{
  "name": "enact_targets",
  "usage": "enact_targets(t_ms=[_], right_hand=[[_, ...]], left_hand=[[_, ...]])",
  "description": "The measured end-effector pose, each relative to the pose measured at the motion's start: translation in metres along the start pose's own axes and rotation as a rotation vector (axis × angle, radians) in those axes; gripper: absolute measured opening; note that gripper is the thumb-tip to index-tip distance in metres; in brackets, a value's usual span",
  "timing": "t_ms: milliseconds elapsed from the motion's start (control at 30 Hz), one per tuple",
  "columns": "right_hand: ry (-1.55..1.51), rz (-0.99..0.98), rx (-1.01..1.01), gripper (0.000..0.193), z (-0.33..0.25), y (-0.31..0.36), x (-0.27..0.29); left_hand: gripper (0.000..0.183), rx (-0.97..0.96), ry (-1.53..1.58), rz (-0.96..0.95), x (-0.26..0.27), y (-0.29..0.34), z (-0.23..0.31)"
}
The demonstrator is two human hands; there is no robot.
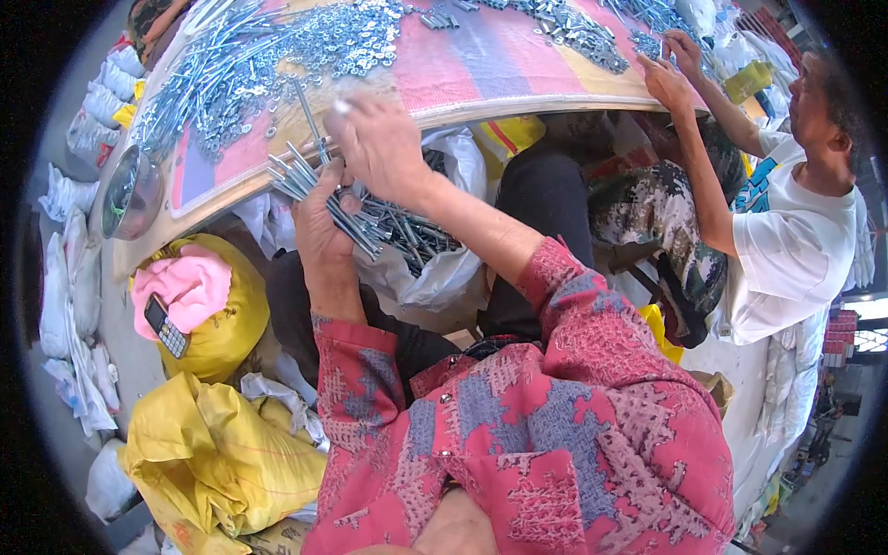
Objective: The person assembles hardware fasteners by picking up metal rods and threading nuts and washers onto them by hand.
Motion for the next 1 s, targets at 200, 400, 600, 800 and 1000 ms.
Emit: enact_targets(t_ms=[200,400,600,800,1000], right_hand=[[-0.224,0.133,0.255,0.028,-0.072,0.001,0.026],[-0.170,0.039,0.218,0.028,-0.050,0.016,0.005],[-0.131,-0.050,0.167,0.027,-0.050,0.016,0.017],[-0.553,0.070,0.217,0.023,-0.099,0.015,0.037],[-0.763,-0.312,-0.336,0.028,0.015,0.019,-0.017]], left_hand=[[0.024,-0.345,-0.007,-0.038,0.009,0.019,0.015],[0.017,-0.306,0.095,-0.229,0.009,0.003,0.010],[0.014,-0.093,-0.027,-0.064,0.003,0.022,0.014],[0.015,-0.098,0.291,0.015,0.007,0.037,0.026],[0.013,-0.118,-0.125,-0.038,-0.011,0.045,0.022]])
Point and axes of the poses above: each hand's wrist, its own y-axis away from the middle knuckle, its own x-axis out of the back of the hand, z = x × y, the point moved 6 cm from there along -y, towards the middle knuckle, and after that the axes turned 13 degrees about x, right-handed, at the moved point
